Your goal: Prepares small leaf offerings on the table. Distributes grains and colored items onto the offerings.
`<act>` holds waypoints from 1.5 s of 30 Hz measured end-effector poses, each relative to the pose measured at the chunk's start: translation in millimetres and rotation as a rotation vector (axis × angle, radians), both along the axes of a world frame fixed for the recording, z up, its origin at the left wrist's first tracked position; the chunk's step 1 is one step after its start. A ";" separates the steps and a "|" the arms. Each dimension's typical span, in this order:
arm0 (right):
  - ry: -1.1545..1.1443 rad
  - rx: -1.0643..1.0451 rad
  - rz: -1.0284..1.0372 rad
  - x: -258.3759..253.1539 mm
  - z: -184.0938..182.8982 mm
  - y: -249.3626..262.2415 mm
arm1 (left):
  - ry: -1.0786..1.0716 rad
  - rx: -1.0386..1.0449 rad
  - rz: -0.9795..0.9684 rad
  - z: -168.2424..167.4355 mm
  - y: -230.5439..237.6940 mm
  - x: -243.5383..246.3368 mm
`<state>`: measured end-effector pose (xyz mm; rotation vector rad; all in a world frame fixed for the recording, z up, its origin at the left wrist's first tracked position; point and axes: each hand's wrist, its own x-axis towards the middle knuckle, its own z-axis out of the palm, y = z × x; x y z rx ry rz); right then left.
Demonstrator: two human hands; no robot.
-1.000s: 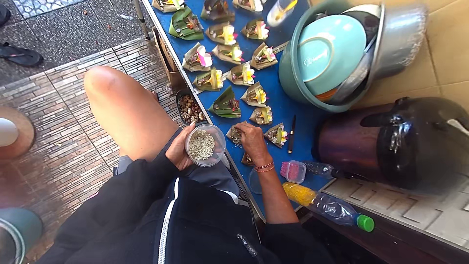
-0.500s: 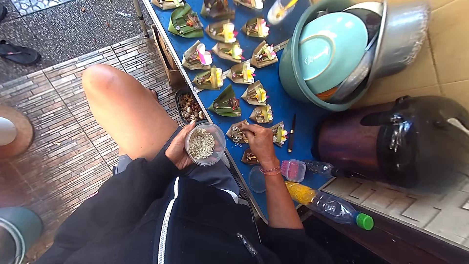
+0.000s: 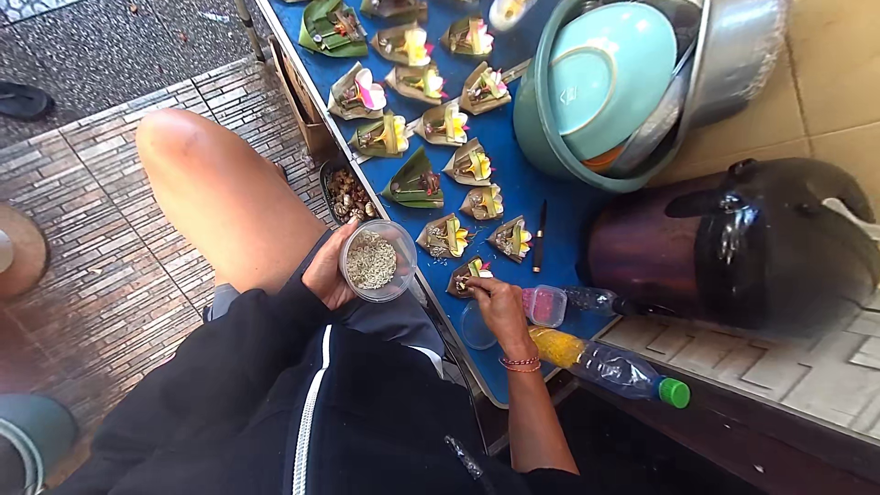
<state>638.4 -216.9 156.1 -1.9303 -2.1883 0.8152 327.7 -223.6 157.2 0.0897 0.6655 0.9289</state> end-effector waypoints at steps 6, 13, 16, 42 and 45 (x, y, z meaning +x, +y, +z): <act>-0.071 -0.066 0.013 -4.8 2.2 2.0 | 0.009 -0.025 -0.003 3.0 0.4 0.3; -0.093 -0.027 -0.017 -4.2 -1.5 3.9 | 0.013 -0.031 0.009 3.0 0.9 0.4; -0.072 0.050 -0.017 -6.8 10.1 4.5 | -0.016 -0.002 -0.002 0.2 0.0 0.0; 0.285 0.428 0.497 -159.8 33.2 9.4 | 0.106 -0.051 0.020 5.6 -0.3 3.6; 0.355 0.365 0.440 -156.6 35.8 12.2 | 0.113 -0.069 0.020 5.0 -0.1 3.8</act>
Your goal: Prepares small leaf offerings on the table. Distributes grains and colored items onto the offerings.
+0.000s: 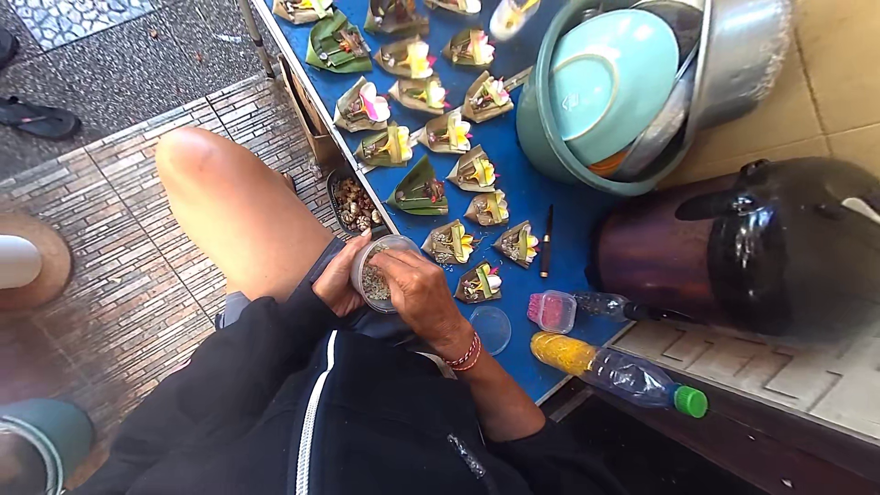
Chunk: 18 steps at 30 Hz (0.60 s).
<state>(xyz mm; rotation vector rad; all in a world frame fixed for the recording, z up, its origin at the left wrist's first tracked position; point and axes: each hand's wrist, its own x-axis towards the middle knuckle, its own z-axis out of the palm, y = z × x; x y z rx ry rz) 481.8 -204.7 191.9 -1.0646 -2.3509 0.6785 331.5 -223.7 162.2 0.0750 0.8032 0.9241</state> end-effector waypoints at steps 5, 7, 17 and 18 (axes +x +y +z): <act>0.297 -0.360 -0.047 16.4 16.4 6.4 | 0.012 -0.021 -0.002 4.5 0.9 1.8; 0.382 -0.575 -0.101 36.2 29.9 11.5 | 0.008 -0.029 -0.023 6.2 0.6 0.1; -0.011 -0.551 -0.501 166.0 -18.2 24.8 | -0.060 0.023 -0.075 0.9 1.7 -1.0; -0.079 -0.524 -0.492 169.9 -26.8 24.1 | -0.057 0.020 -0.075 0.2 1.5 -0.6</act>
